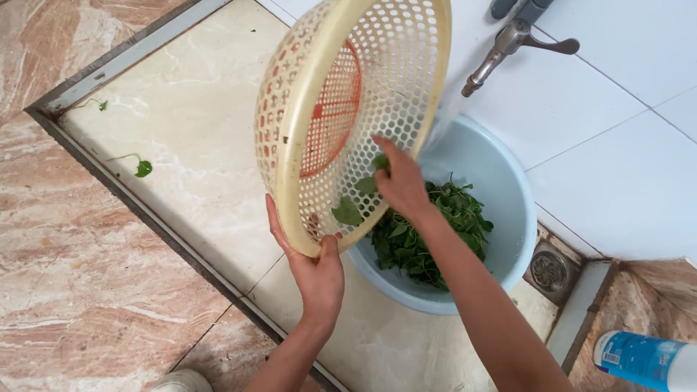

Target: Washing leafy green vegetables in a basin under a faucet and transferring them to a strainer.

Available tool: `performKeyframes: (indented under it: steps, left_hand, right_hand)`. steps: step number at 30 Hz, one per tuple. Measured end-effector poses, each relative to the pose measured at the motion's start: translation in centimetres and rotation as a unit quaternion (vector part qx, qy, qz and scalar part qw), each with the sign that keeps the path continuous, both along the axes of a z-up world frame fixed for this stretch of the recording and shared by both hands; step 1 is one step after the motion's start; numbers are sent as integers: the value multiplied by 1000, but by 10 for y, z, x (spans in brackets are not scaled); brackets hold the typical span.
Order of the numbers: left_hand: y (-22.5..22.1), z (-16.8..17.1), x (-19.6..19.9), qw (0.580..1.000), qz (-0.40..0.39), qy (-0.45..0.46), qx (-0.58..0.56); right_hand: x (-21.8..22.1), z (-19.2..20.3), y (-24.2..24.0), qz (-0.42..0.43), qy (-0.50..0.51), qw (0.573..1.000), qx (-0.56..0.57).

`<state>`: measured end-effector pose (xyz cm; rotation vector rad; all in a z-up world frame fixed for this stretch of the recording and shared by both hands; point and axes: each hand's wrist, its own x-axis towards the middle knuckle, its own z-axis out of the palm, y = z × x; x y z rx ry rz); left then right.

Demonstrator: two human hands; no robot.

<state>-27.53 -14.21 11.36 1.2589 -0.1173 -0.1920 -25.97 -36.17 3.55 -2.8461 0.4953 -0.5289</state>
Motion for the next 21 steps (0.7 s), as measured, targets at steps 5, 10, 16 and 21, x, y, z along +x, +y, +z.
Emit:
performKeyframes:
  steps: [5,10,16,21]
  left_hand:
    - [-3,2,1,999,7,-23,26]
    - [-4,-7,1,999,12,-33,34]
    - [-1,-23,22,999,21,36,5]
    - [4,-26,37,996,33,76,-19]
  right_hand:
    - [-10,-4,58,45,-62,996,-37]
    - [-31,-13,55,67,11,987,147]
    - [-76,-32,-14,-87,-13,979,185]
    - [-116,-72,-68,-119,79,980,-139]
